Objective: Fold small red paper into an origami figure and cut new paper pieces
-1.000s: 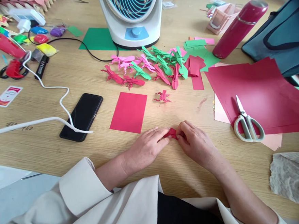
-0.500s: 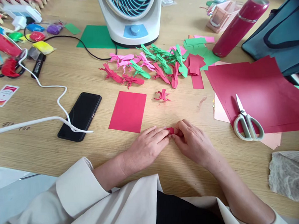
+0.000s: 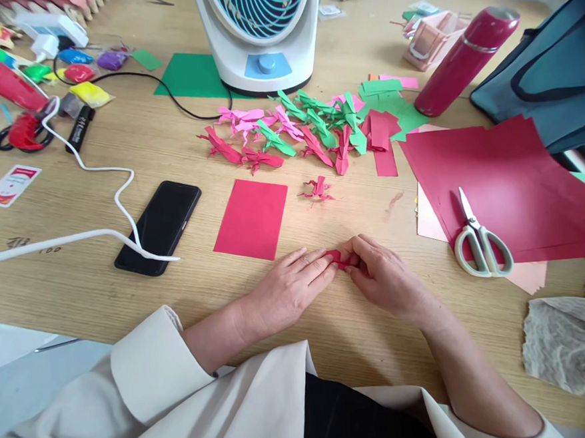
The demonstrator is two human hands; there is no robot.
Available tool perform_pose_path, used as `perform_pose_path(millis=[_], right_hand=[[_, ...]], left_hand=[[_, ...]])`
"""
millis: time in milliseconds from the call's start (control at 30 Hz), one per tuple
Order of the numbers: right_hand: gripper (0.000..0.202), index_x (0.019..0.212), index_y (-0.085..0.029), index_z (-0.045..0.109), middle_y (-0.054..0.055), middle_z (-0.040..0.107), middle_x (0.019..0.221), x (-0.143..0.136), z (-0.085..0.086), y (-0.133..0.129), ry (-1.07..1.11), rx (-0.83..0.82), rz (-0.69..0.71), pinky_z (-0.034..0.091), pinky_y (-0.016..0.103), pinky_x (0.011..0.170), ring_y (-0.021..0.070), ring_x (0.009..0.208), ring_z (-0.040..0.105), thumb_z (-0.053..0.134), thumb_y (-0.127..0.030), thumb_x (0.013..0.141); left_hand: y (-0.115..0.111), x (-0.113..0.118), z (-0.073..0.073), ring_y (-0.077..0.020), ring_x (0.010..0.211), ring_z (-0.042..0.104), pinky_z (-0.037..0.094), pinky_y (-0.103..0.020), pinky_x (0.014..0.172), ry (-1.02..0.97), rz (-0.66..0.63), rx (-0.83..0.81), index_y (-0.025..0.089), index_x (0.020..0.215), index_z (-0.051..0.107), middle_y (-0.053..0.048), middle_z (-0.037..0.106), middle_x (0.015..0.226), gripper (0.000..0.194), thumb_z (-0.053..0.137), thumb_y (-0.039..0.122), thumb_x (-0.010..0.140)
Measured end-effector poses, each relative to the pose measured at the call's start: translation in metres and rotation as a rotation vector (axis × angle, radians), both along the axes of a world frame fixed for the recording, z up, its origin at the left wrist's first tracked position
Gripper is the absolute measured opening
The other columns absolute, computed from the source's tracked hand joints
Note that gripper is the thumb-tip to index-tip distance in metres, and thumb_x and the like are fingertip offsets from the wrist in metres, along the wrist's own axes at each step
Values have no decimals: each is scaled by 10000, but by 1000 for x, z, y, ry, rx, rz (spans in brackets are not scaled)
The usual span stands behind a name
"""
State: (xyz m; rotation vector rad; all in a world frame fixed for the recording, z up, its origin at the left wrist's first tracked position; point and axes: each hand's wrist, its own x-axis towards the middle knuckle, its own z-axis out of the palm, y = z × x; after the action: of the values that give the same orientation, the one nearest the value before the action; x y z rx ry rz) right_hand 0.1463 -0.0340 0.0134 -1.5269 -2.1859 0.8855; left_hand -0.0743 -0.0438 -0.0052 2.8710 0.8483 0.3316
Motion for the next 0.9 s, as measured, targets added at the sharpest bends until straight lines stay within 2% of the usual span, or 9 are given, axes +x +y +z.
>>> perform_pose_path(millis=[200,333,467,600,700,767,900], right_hand=[[188,896,-206,572,13,590,865,12,4,-5,116,-5,56,433,265,631,134,690,550,470,-51,866],[242,1070,-217,621,73,595,1011,25,1,-12,145,96,159,515,312,755,171,861,617,439,-104,957],[350,1251,-236,601,105,602,1103,35,-3,-15,56,258,278,557,363,839,203,970,633,431,-115,970],[434,1380,-261,544,110,614,1152,38,-6,-13,-82,356,372,570,398,847,212,951,629,449,-140,975],[443,1403,-258,530,114,630,1140,37,-5,-12,-170,394,436,564,407,806,211,881,619,427,-139,989],[434,1395,-212,538,126,642,1106,37,-2,-12,-202,421,473,559,405,772,213,841,605,389,-125,997],[407,1354,-158,560,143,643,1108,41,1,-12,-207,428,510,550,404,781,229,874,599,355,-124,1004]], left_hand=[[0,3,1,-252,1367,466,374,-417,1161,18,27,46,113,1356,525,-115,565,1412,392,419,117,979],[1,3,3,-249,1356,481,389,-418,1153,4,20,39,101,1363,521,-127,547,1430,397,430,111,977],[5,-1,5,-248,1394,446,399,-437,1146,0,-32,18,115,1389,500,-120,514,1471,430,422,84,967],[9,-4,6,-239,1411,425,395,-436,1152,11,-78,-3,130,1406,485,-107,502,1484,449,412,80,966],[11,-4,5,-245,1413,420,392,-435,1155,31,-85,-7,126,1403,487,-101,483,1500,435,404,96,976],[11,-4,5,-246,1413,420,393,-436,1153,39,-86,-2,129,1398,492,-98,484,1499,429,400,99,981],[12,-3,5,-247,1393,447,407,-436,1141,33,-87,13,122,1390,499,-100,511,1477,426,400,88,977]])
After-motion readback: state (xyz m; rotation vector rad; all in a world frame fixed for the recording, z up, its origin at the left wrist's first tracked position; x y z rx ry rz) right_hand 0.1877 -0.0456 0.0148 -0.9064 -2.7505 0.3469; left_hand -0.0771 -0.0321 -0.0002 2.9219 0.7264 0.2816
